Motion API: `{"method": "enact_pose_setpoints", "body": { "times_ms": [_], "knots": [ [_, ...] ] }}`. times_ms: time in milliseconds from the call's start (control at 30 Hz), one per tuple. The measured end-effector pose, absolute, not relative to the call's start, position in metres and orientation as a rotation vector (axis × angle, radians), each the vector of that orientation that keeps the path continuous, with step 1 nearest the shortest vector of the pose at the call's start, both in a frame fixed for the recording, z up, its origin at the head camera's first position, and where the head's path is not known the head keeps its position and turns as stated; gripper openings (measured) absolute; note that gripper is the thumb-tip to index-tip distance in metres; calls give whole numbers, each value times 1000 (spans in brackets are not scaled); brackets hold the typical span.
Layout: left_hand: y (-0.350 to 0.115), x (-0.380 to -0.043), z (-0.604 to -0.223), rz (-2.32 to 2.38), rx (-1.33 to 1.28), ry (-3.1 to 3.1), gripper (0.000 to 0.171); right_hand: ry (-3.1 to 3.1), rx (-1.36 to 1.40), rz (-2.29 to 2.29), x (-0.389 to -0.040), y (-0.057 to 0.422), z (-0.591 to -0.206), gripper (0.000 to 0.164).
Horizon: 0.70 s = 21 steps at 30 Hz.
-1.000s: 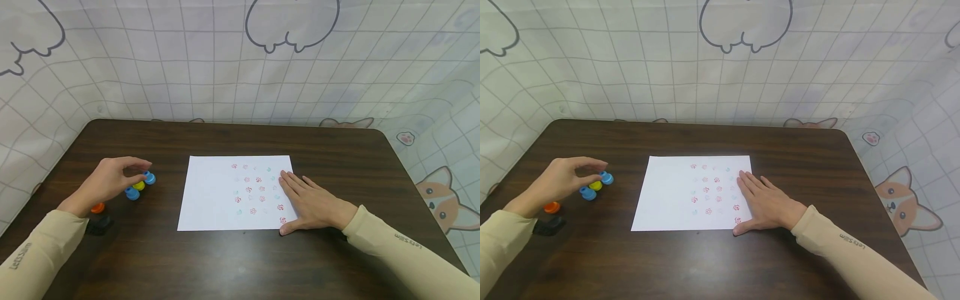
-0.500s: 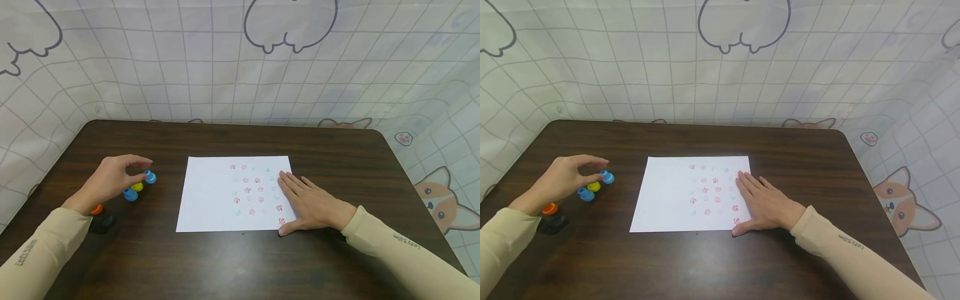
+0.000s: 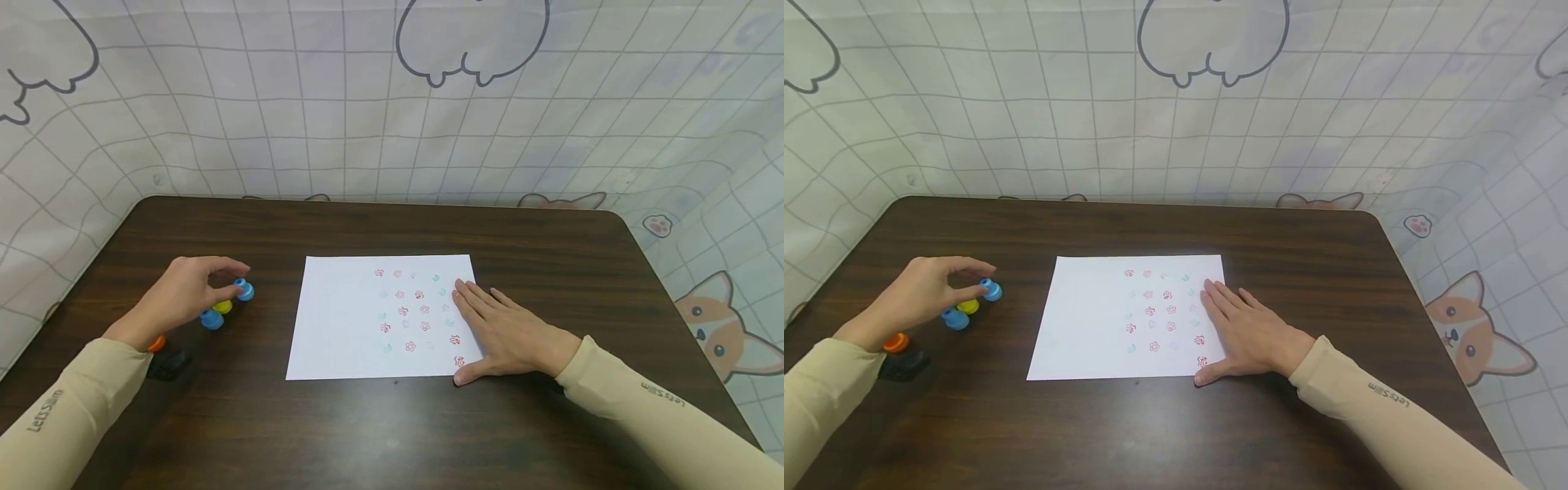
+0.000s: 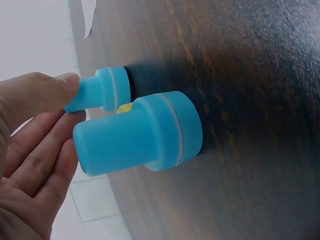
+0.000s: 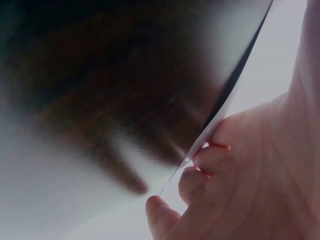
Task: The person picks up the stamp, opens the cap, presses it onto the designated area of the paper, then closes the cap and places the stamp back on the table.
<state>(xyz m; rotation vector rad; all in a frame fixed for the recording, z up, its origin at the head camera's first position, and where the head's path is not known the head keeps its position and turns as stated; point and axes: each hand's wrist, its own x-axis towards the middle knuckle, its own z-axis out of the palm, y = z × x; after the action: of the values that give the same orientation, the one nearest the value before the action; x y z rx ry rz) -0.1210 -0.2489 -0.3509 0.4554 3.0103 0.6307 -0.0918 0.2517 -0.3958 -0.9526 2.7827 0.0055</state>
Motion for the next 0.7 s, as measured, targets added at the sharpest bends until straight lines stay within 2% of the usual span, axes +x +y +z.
{"method": "enact_pose_setpoints", "body": {
  "times_ms": [433,700],
  "knots": [
    [-250,-124,-353,543,413,2994,42,2786,-967,10,-91,252,-395,136],
    [-250,-126,-353,513,412,2976,39,2783,-952,5,-91,250,-395,134]
  ]
}}
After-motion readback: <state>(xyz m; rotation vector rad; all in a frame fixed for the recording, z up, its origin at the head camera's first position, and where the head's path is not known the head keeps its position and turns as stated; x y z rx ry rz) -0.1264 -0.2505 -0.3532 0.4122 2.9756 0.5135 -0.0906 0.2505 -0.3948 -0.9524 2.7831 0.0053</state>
